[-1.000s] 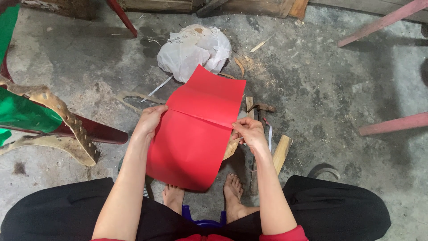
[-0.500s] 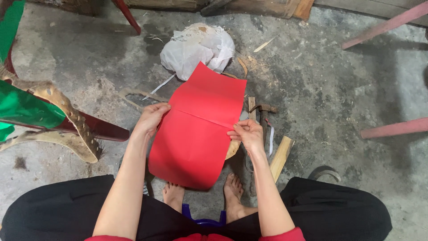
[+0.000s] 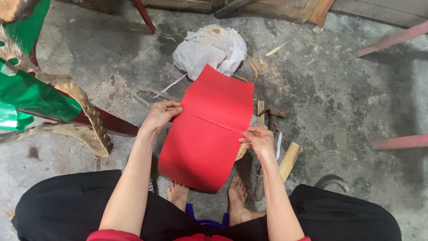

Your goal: The person measures and folds sections of red fabric, using a measuring tape and marking a line by hand.

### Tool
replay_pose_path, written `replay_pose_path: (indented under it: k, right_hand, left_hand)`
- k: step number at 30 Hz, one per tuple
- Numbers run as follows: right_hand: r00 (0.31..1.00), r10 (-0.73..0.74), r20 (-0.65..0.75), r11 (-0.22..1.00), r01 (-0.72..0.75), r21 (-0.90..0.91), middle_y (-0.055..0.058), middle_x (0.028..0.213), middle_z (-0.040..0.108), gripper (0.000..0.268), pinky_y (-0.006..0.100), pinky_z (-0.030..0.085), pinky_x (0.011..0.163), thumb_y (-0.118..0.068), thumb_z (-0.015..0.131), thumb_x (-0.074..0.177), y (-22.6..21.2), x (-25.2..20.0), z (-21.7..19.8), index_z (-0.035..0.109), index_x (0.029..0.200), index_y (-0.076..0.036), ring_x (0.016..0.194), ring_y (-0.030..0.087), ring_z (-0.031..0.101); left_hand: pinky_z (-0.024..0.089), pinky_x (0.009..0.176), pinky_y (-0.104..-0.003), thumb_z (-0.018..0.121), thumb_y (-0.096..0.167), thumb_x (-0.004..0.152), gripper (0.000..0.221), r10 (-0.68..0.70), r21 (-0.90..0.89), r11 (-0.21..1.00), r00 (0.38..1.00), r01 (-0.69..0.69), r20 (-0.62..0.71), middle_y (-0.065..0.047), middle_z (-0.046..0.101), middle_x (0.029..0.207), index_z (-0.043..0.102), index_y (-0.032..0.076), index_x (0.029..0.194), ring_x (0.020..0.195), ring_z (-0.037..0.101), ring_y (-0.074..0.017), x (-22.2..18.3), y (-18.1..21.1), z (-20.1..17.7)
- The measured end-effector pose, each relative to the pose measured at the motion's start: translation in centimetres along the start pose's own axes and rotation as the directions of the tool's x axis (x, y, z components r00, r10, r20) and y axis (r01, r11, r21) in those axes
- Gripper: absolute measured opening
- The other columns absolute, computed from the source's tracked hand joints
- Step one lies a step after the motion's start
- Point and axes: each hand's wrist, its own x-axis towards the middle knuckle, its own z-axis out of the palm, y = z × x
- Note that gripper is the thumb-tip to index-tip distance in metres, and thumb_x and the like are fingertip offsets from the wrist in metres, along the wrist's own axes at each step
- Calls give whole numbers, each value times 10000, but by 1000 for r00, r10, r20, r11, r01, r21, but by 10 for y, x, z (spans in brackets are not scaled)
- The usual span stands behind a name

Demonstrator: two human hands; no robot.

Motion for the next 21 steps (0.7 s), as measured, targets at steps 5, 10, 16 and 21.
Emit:
replay_pose_path:
  k: [5, 10, 16, 21]
  right_hand:
    - [1000, -20, -13, 1000, 20, -14, 191, 862, 738, 256, 307, 638, 497, -29, 750, 897, -2, 0, 1, 685, 1121, 75, 676, 306, 775]
    - [999, -32, -17, 999, 32, 2, 192, 839, 738, 252, 295, 634, 474, -28, 765, 884, 5, 3, 0, 690, 1101, 76, 654, 291, 772]
    - [999, -28, 32, 997, 26, 72, 172, 819, 737, 224, 266, 615, 455, -35, 734, 916, 16, 4, -3, 677, 1109, 64, 625, 252, 761]
    - [997, 10, 76, 986, -22, 165, 186, 791, 725, 166, 291, 634, 508, -40, 683, 947, 5, -19, 3, 647, 1084, 46, 659, 280, 767]
  left_hand:
    - [617, 676, -283, 787, 99, 865, 245, 11, 23, 1000, 1000, -12, 15, -76, 771, 897, 764, 31, 1100, 744, 731, -144, 1, 0, -2]
    - [611, 686, -281, 778, 104, 886, 265, 16, 41, 999, 1000, -17, 16, -68, 764, 920, 745, 9, 1132, 769, 725, -138, -3, 2, -2]
    - [623, 673, -276, 774, 103, 888, 249, -6, -58, 998, 999, 8, 33, -62, 766, 906, 745, 31, 1126, 747, 742, -147, 15, -18, -7]
    - [627, 644, -288, 775, 84, 881, 258, -25, -79, 997, 999, 27, 27, -73, 767, 891, 739, 28, 1130, 723, 747, -159, 14, -17, -3]
